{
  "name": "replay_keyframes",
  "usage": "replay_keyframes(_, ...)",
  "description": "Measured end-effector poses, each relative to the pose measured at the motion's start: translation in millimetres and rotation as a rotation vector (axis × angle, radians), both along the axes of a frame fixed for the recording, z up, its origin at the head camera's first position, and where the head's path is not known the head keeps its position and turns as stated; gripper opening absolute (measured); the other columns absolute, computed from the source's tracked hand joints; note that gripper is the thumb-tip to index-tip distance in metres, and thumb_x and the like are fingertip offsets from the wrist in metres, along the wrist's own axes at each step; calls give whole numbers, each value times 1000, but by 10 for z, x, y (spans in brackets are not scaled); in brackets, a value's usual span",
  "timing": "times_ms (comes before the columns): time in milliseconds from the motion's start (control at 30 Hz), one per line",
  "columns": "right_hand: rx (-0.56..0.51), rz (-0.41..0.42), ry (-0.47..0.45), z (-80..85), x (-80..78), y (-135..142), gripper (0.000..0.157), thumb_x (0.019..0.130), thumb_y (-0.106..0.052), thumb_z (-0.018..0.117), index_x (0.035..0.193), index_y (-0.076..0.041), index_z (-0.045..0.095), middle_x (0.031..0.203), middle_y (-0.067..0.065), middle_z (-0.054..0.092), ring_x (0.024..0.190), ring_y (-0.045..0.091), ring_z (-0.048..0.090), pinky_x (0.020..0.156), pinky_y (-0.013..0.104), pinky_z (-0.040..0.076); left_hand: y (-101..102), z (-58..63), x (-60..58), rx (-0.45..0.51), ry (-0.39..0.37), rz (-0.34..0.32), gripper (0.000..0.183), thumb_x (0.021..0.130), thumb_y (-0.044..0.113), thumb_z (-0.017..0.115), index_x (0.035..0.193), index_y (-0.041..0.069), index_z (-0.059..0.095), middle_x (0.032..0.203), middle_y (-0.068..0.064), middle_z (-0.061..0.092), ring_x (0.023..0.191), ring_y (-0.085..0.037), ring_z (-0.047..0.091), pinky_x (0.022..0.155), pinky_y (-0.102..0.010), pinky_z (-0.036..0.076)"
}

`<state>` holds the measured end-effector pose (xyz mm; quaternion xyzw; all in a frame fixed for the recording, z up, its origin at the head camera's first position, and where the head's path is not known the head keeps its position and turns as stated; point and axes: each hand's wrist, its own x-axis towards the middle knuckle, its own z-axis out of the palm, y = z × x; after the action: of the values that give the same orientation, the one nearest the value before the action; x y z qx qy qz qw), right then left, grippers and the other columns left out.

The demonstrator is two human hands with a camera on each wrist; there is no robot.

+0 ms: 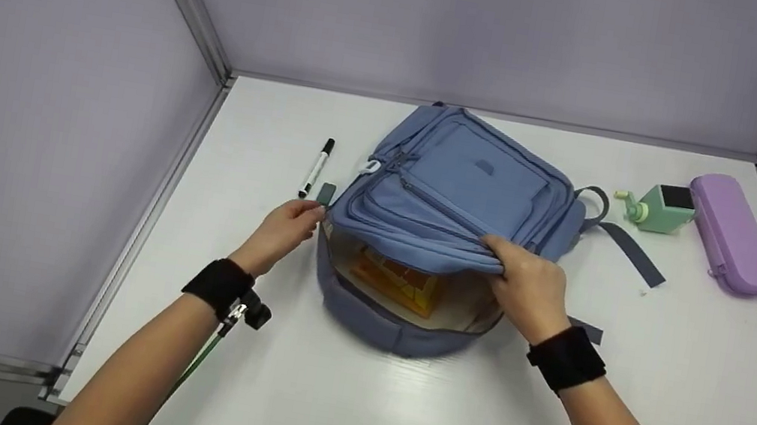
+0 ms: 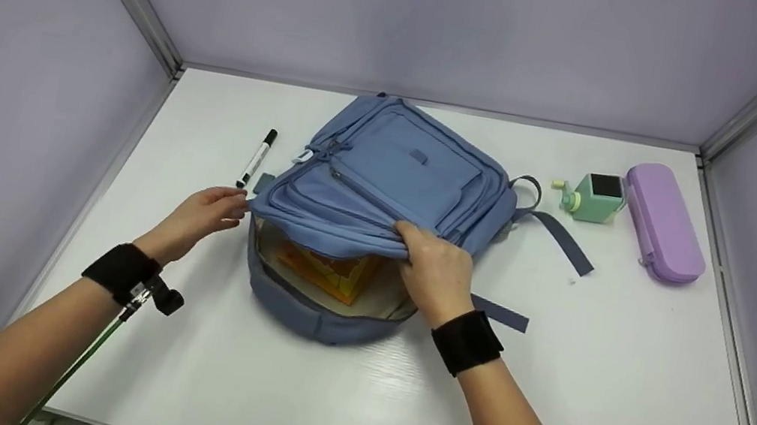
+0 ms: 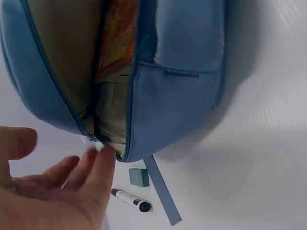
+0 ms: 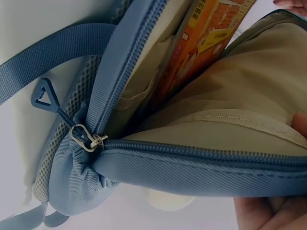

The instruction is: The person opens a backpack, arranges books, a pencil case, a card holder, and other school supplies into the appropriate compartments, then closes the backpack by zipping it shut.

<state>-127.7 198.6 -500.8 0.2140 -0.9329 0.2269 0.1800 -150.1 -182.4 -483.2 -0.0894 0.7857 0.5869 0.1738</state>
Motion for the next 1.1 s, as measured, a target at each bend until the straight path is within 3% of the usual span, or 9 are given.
replay_keyframes(100,16,16,14,-55,30,-24,36,83,-4,77,117,-15,74,108,11,76,83,35,74,59,53,56,29,-38,-16,-119,14,-48,70,106,45,51,153,-5,37,154,-23,43,143,-34,41,115,-45,36)
replay_keyframes(200,28,40,28,-143,84,-56,40,80,-1,77,118,-14,73,106,11,76,86,34,74,61,51,57,68,-87,-40,-121,-29,-99,84,102,53,54,159,-3,27,161,-23,33,148,-34,33,117,-46,32)
replay_keyframes(367,34,99,20,-298,186,-93,50,71,4,76,118,-14,73,110,8,76,96,31,73,73,50,59,102,-165,-59,-151,-68,-130,89,98,50,63,160,-1,24,162,-23,30,148,-35,32,117,-47,34)
replay_keyframes(600,50,152,-71,-475,322,-97,57,69,-2,78,124,-11,73,126,8,70,114,30,68,91,48,55,145,-230,-47,-284,-13,-211,78,97,37,69,152,-8,37,153,-25,42,142,-37,40,116,-48,34)
replay_keyframes(767,79,259,-210,-543,363,-13,72,71,-17,87,138,-8,64,141,14,60,132,34,54,113,49,39,182,-283,-40,-358,38,-234,71,95,28,71,149,-8,42,146,-27,47,135,-38,48,113,-48,37)
replay_keyframes(900,15,324,-279,-571,394,163,77,82,-40,83,148,-10,56,153,14,49,146,34,38,122,52,20,213,-288,-30,-377,66,-255,67,94,23,72,148,-7,44,144,-25,52,132,-36,51,112,-47,38)
replay_keyframes(1000,-78,249,-300,-596,418,314,74,91,-47,74,152,-11,50,159,13,42,151,36,27,123,52,15,212,-295,-33,-366,69,-257,67,94,20,71,148,-8,43,143,-25,52,132,-36,51,113,-48,38)
replay_keyframes(1100,-178,59,-327,-612,419,457,67,97,-30,69,154,-4,44,159,19,39,151,40,25,122,53,18,200,-311,-26,-387,60,-254,71,95,23,70,151,-6,39,148,-26,48,136,-37,48,114,-49,36)
